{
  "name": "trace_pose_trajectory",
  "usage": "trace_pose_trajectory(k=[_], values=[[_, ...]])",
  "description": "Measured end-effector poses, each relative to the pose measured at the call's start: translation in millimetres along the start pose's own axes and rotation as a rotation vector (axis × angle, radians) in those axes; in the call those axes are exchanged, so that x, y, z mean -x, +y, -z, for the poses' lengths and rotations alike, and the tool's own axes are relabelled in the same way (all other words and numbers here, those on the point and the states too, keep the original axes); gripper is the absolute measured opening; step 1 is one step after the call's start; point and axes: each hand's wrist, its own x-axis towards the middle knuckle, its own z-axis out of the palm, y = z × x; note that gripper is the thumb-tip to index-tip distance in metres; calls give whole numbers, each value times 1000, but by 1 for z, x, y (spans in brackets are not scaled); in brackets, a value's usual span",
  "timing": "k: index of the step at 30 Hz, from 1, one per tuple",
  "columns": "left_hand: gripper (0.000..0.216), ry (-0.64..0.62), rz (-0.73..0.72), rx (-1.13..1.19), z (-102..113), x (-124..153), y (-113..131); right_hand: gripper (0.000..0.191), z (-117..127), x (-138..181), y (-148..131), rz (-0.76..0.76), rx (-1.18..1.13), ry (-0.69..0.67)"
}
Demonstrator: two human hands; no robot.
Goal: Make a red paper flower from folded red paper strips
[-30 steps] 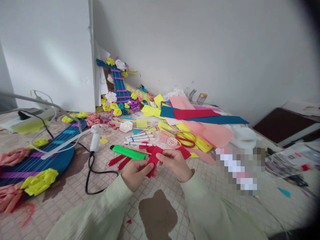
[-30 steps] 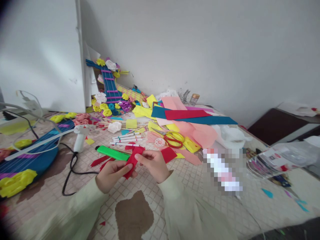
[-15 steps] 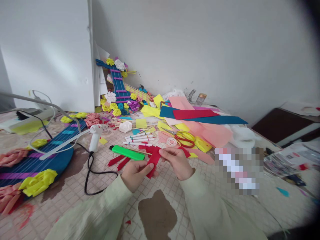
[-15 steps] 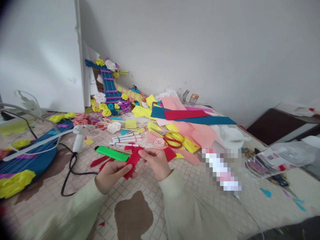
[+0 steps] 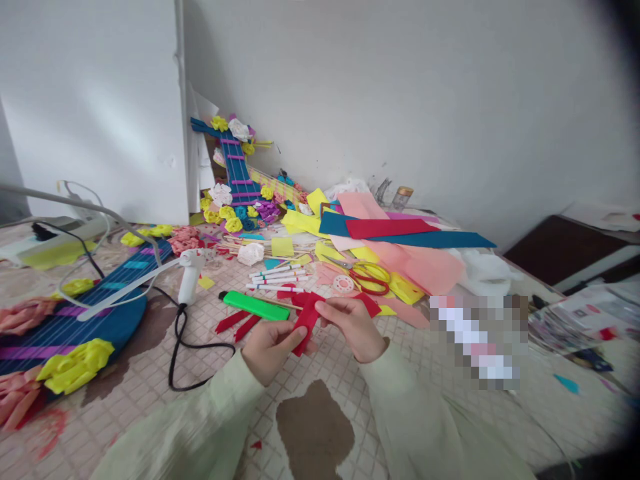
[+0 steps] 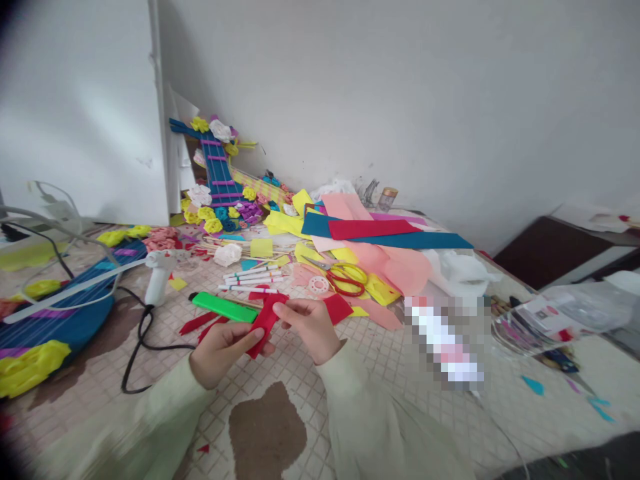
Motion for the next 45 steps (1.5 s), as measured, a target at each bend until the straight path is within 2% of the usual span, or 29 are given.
trace_pose_trajectory(k=[4, 11, 23, 27, 35, 45], values=[[31, -31, -8, 10, 0, 0, -2, 25, 0, 0, 1, 17, 33, -77], [33, -69, 49, 61, -2, 1, 0, 25, 0, -1, 3, 32, 93, -60], [28, 6, 45, 53, -6, 1, -4, 21, -11, 6, 8, 43, 37, -119], [28, 14, 28, 43, -6, 1, -3, 25, -14, 9, 6, -12, -8, -173], [29, -9, 51, 26, -6, 2, 4, 29, -7, 5, 7, 48, 90, -21], [27, 24, 108, 128, -10, 1, -1, 25, 5, -3, 4, 36, -17, 137]])
